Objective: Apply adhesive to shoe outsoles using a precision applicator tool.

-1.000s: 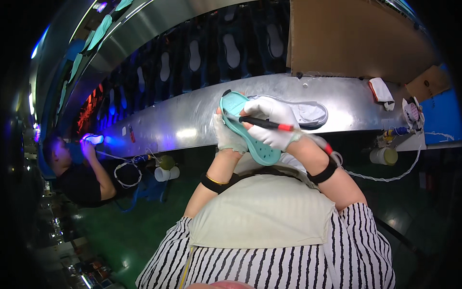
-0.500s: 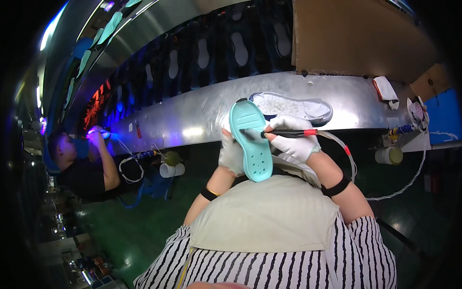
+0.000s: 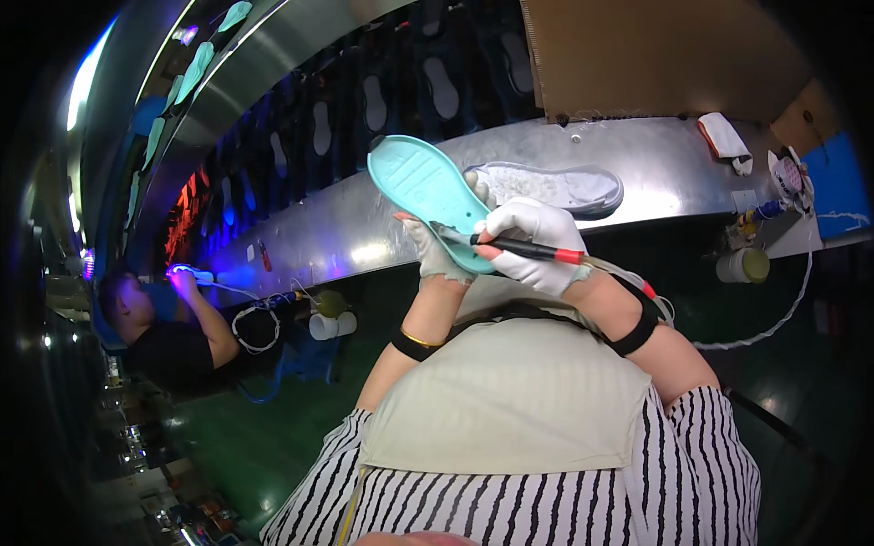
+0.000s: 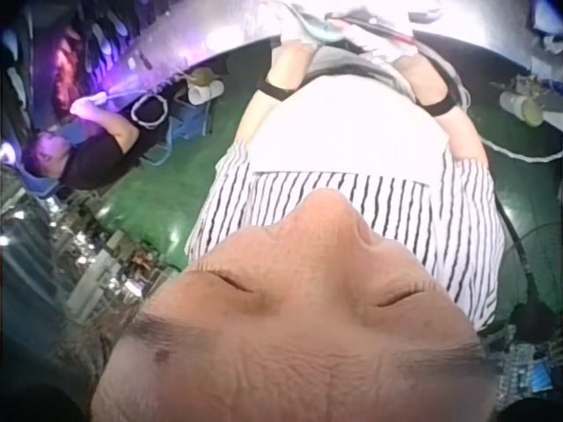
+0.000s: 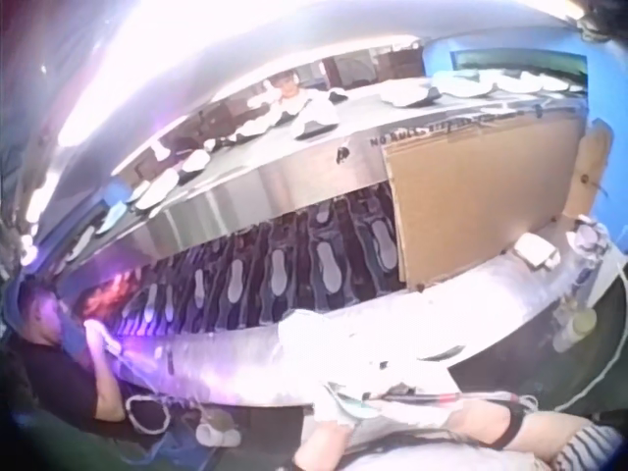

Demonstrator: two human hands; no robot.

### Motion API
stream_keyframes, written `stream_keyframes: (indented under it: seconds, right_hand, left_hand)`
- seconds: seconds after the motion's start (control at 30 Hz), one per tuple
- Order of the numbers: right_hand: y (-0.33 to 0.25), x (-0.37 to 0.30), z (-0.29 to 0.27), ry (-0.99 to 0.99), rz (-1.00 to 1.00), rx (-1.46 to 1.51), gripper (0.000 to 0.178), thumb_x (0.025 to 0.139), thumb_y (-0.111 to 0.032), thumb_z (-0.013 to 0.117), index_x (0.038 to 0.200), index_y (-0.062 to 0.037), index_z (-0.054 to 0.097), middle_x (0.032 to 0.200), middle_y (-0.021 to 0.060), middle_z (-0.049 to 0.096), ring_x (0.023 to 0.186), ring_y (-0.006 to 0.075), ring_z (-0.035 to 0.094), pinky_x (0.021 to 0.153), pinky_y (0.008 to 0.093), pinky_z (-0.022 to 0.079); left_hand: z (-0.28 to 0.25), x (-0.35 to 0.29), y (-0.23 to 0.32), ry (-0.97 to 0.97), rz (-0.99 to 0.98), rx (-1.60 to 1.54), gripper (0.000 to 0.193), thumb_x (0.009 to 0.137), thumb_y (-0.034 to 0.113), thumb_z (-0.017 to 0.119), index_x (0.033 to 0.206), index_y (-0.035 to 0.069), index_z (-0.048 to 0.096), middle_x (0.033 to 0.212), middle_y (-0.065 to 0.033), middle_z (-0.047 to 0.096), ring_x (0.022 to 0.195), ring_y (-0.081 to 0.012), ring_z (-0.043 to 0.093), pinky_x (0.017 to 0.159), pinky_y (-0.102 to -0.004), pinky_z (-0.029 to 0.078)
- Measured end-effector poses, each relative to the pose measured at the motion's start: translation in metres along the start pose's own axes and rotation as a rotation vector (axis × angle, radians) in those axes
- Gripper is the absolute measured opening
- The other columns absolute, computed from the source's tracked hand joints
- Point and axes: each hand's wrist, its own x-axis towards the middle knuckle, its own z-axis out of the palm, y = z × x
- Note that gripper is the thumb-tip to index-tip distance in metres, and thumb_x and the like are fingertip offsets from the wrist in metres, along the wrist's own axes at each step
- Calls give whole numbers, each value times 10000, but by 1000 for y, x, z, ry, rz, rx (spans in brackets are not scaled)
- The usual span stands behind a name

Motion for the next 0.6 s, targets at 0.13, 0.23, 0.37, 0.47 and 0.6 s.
stream_keyframes:
  seconds: [0.13, 0.23, 0.37, 0.47, 0.6]
  right_hand:
    - [-4, -2, 0, 3, 312, 433, 104, 774, -9, 665, 856, -33, 606, 894, 45, 636, 830, 86, 579, 757, 239, 475]
    - [6, 2, -2, 143, 312, 318, 92, 784, -24, 654, 862, -32, 606, 886, 45, 643, 814, 86, 578, 752, 240, 476]
    - [6, 3, -2, -70, 208, 195, 105, 776, -36, 664, 839, -58, 582, 832, 16, 625, 789, 70, 564, 724, 225, 461]
    - [7, 5, -9, -131, 552, 436, 131, 760, -28, 681, 840, -70, 585, 849, 7, 617, 790, 75, 565, 732, 242, 462]
    - [3, 7, -6, -9, 353, 418, 162, 739, -9, 700, 857, -64, 603, 878, 30, 626, 825, 111, 583, 764, 271, 474]
  left_hand:
    - [0, 6, 6, -100, 28, -113, 901, 615, 716, 567, 1275, 121, 422, 1207, -132, 523, 1056, -295, 541, 932, -434, 438]
    - [8, 10, 15, -105, -3, -201, 911, 583, 706, 603, 1258, 117, 437, 1170, -142, 543, 1019, -302, 560, 925, -431, 450]
    - [7, 13, 25, -100, -26, -103, 924, 576, 729, 590, 1235, 95, 456, 1164, -145, 545, 992, -300, 568, 905, -433, 460]
    - [3, 17, 35, -264, -155, 23, 891, 597, 730, 590, 1220, 102, 480, 1100, -148, 562, 941, -310, 568, 818, -454, 502]
    - [9, 15, 42, -190, -200, 189, 949, 588, 756, 563, 1202, 37, 475, 1083, -183, 563, 889, -306, 604, 758, -415, 536]
